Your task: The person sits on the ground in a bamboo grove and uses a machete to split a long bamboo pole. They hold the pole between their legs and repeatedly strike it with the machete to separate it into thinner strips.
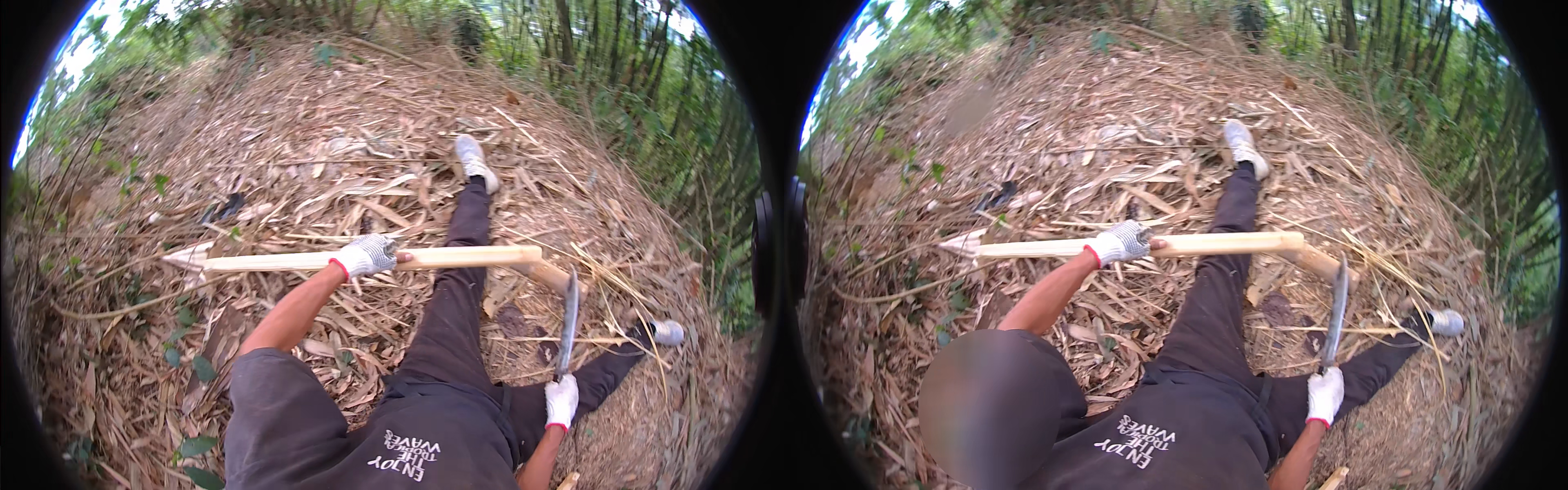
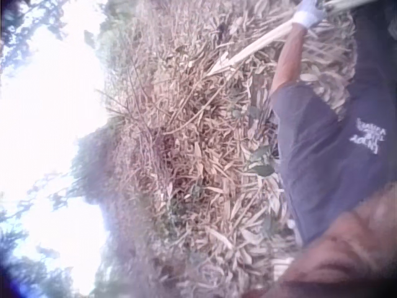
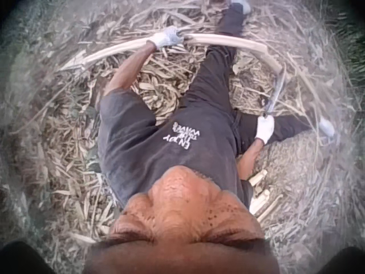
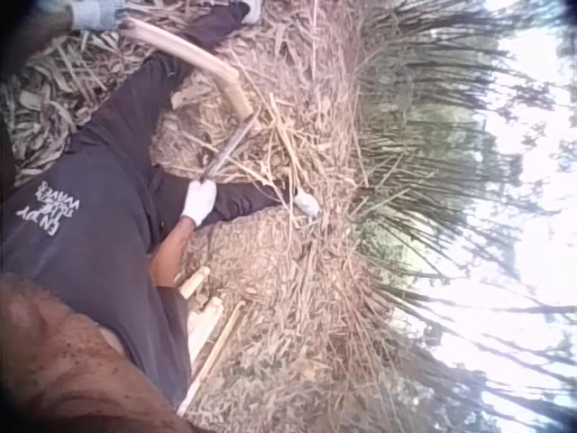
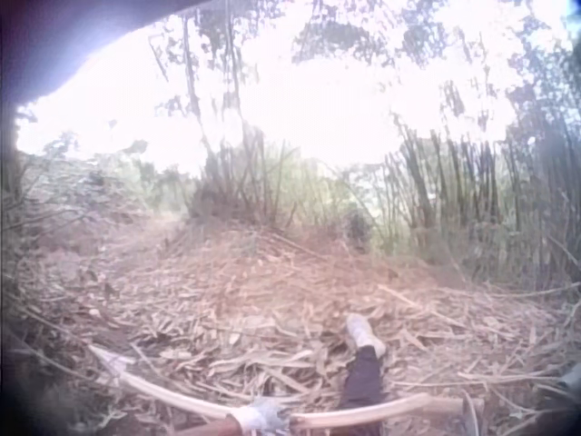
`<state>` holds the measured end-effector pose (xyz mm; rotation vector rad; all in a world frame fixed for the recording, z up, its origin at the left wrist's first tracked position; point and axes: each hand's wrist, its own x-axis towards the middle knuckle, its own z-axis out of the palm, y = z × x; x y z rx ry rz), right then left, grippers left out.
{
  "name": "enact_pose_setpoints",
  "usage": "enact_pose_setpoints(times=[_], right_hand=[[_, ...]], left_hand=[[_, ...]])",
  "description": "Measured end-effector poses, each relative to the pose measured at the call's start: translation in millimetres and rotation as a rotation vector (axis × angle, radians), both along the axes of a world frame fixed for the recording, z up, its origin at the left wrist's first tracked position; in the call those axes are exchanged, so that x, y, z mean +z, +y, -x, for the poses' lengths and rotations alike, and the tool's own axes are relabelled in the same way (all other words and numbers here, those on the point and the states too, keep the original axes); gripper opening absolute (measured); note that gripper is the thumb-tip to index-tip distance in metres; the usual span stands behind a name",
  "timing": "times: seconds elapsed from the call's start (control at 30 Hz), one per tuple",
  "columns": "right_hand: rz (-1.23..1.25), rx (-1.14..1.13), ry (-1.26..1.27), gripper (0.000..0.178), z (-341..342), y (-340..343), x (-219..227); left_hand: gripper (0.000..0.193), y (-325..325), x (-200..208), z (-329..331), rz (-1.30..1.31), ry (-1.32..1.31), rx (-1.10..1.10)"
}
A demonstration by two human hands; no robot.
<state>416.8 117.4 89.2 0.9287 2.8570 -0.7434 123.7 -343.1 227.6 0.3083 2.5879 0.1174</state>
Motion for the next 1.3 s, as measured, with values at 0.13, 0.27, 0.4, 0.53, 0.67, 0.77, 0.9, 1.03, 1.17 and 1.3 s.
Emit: enact_pose_setpoints(times=[0.13, 0.27, 0.4, 0.53, 0.67, 0.77, 0.9, 1.03, 1.17, 1.3], right_hand=[[0.102, -0.025, -0.095, 0.020, -1, 15, -10], [0.125, 0.005, -0.112, 0.020, -1, 38, -57], [-0.039, 0.075, -0.087, 0.019, -1, 26, -39], [-0.120, 0.095, -0.020, 0.021, 1, 10, -36], [-0.106, 0.066, -0.016, 0.021, 8, 5, -25], [0.038, -0.030, -0.086, 0.027, 10, 12, -31], [0.441, -0.165, -0.036, 0.055, 11, 21, -42], [0.755, -0.285, 0.019, 0.062, 4, 37, -54], [0.933, -0.374, -0.053, 0.051, 17, 34, -30], [0.940, -0.354, -0.109, 0.037, 20, 39, -31]], left_hand=[[0.079, -45, -24, -41, 0.057, -0.072, 0.099], [0.052, -85, -72, -65, 0.147, -0.043, 0.130], [0.026, -26, -63, -63, -0.109, 0.262, -0.002], [0.044, 82, -46, -76, -0.352, 0.151, -0.321], [0.062, 122, -81, -102, -0.247, 0.069, -0.592], [0.058, 124, -93, -99, -0.227, 0.081, -0.613], [0.041, 121, -119, -104, -0.238, 0.258, -0.624], [0.026, 142, -98, -75, -0.300, 0.157, -0.550], [0.029, 166, -81, -33, -0.428, 0.002, -0.401], [0.046, 186, -99, 1, -0.341, -0.232, -0.387]])
